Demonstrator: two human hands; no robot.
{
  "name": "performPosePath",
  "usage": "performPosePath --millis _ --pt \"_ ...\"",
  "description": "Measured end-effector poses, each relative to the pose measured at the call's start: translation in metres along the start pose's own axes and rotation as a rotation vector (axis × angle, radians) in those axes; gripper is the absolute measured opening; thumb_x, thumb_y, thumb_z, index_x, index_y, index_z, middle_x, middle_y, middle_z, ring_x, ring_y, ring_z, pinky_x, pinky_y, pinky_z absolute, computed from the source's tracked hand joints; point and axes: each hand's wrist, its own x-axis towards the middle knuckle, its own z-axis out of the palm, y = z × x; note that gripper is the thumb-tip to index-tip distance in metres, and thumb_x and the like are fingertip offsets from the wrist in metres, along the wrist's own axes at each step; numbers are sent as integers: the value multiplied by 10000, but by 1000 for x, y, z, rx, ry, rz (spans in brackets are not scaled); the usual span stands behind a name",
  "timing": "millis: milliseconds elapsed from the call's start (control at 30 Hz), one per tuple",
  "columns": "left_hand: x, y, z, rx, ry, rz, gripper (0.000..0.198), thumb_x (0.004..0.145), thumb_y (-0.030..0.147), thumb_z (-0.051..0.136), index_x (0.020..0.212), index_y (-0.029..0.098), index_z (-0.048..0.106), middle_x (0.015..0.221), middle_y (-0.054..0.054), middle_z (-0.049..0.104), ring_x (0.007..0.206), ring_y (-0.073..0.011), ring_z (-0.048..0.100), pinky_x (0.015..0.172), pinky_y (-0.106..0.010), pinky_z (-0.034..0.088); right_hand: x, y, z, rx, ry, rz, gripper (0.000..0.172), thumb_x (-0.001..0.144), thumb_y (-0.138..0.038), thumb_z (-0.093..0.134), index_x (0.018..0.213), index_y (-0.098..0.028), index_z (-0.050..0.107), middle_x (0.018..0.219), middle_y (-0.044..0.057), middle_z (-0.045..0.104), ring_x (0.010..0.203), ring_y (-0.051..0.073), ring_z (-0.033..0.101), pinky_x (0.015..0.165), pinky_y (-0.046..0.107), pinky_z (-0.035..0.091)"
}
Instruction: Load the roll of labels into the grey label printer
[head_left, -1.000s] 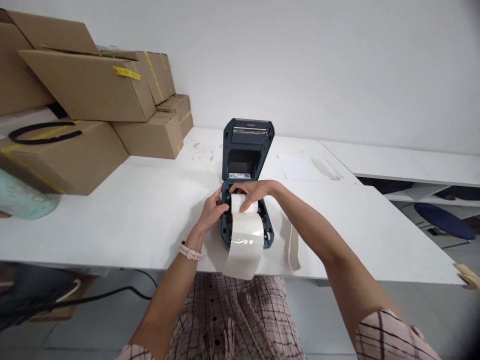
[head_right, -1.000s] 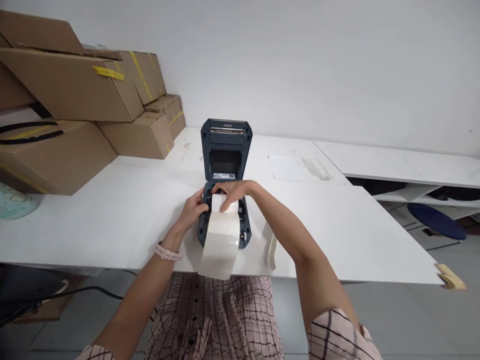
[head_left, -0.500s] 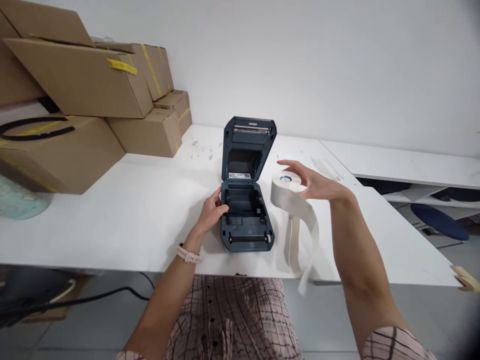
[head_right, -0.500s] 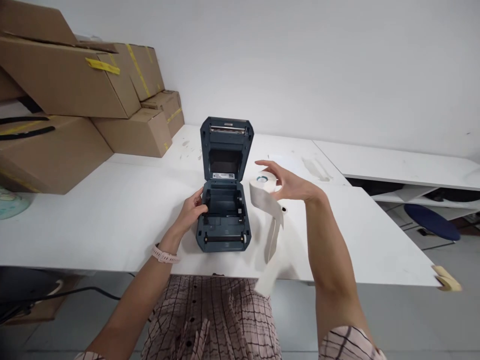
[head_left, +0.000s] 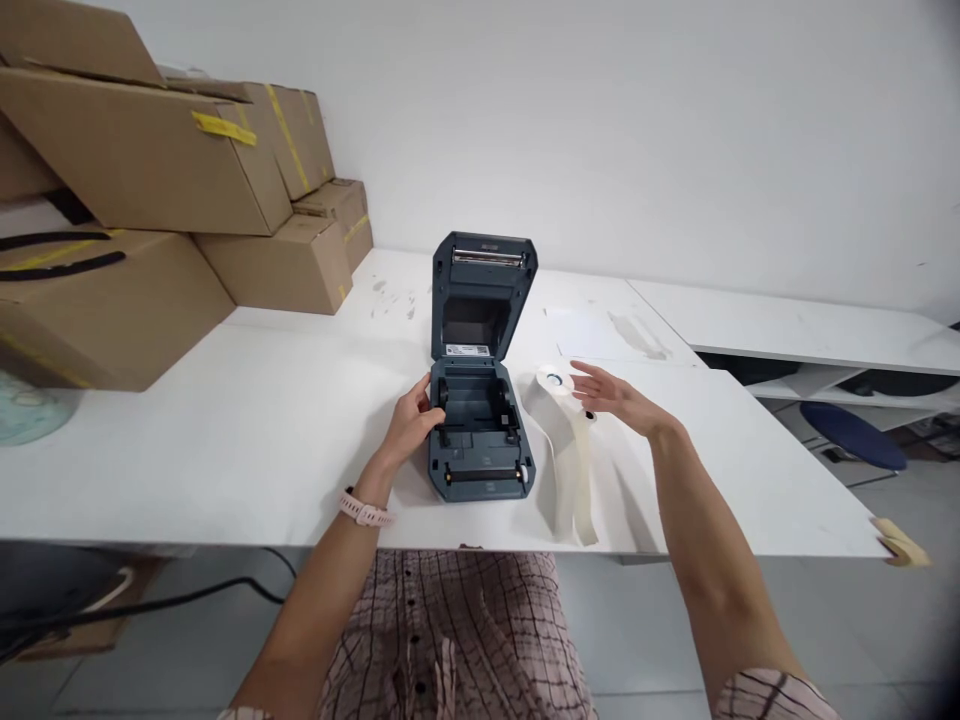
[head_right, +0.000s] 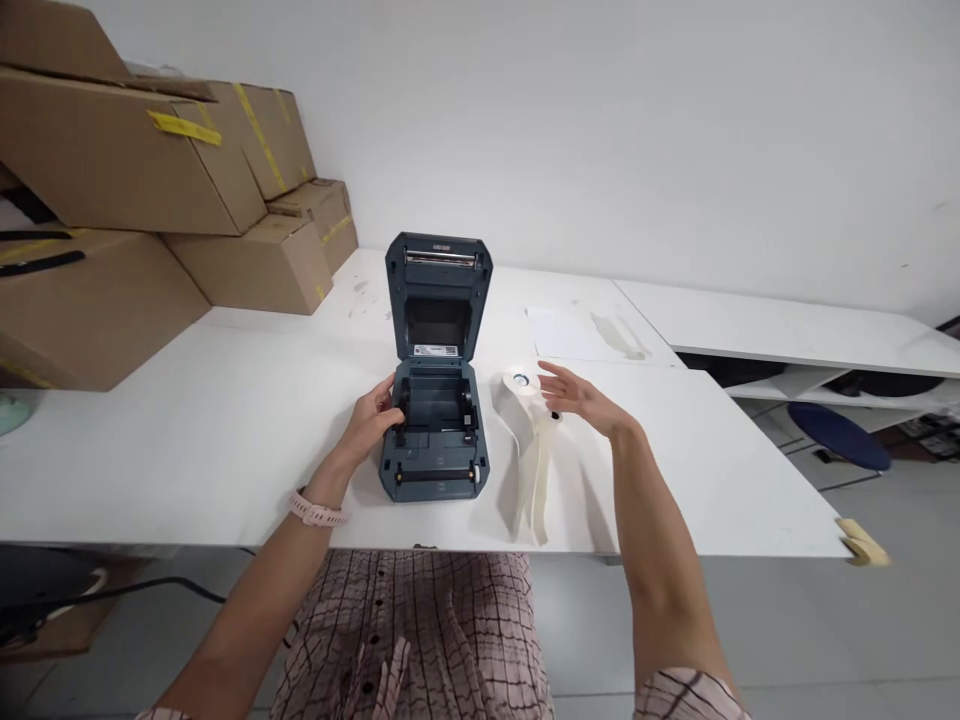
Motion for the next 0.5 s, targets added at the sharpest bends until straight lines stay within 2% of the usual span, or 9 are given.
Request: performPosePath --millis 67,167,233,300,367,433,500 --pt "0 0 0 -5 -4 -3 866 657 160 633 1519 188 560 777 24 592 722 -153 505 658 -266 396 -18 11 -5 53 -59 -4 815 855 -492 774 1581 -344 435 1601 129 530 1507 322 469 1168 508 458" --pt "-1 0 1 -21 -19 3 874 658 157 629 1528 181 547 826 10 626 743 -159 532 674 -271 416 -35 25 7 25 -120 -1 767 822 -480 814 1511 -300 531 1536 138 597 1348 324 604 1082 493 523" --pt "-2 0 1 -27 -14 12 852 653 155 631 1503 173 574 817 8 627 734 -160 534 664 -271 420 -41 31 23 11 -100 32 692 807 -501 825 1415 -252 609 1367 128 707 1127 296 695 1004 482 561" --pt "-2 0 2 -28 2 15 834 649 155 632 1483 170 593 789 12 615 717 -158 524 651 -270 416 -45 32 34 57 -31 30 568 802 -541 818 1254 -226 682 1129 96 768 972 282 718 936 479 582" --pt "-2 0 2 -34 15 11 840 646 158 635 1485 170 589 764 19 601 704 -157 512 648 -272 411 -50 24 36 152 70 -53 471 797 -600 797 1096 -248 702 973 77 750 936 299 726 934 499 578" --pt "-2 0 3 -38 20 12 849 640 163 637 1487 169 586 733 29 574 689 -154 493 647 -272 402 -55 4 31 234 148 -212 484 755 -683 787 1011 -286 679 889 61 713 896 305 727 972 524 565" --pt "-1 0 3 -19 25 18 853 636 171 638 1488 165 586 690 43 524 666 -148 459 640 -272 384 -56 -30 29 227 84 -371 538 744 -728 768 1050 -299 660 842 43 693 812 284 715 959 539 567"
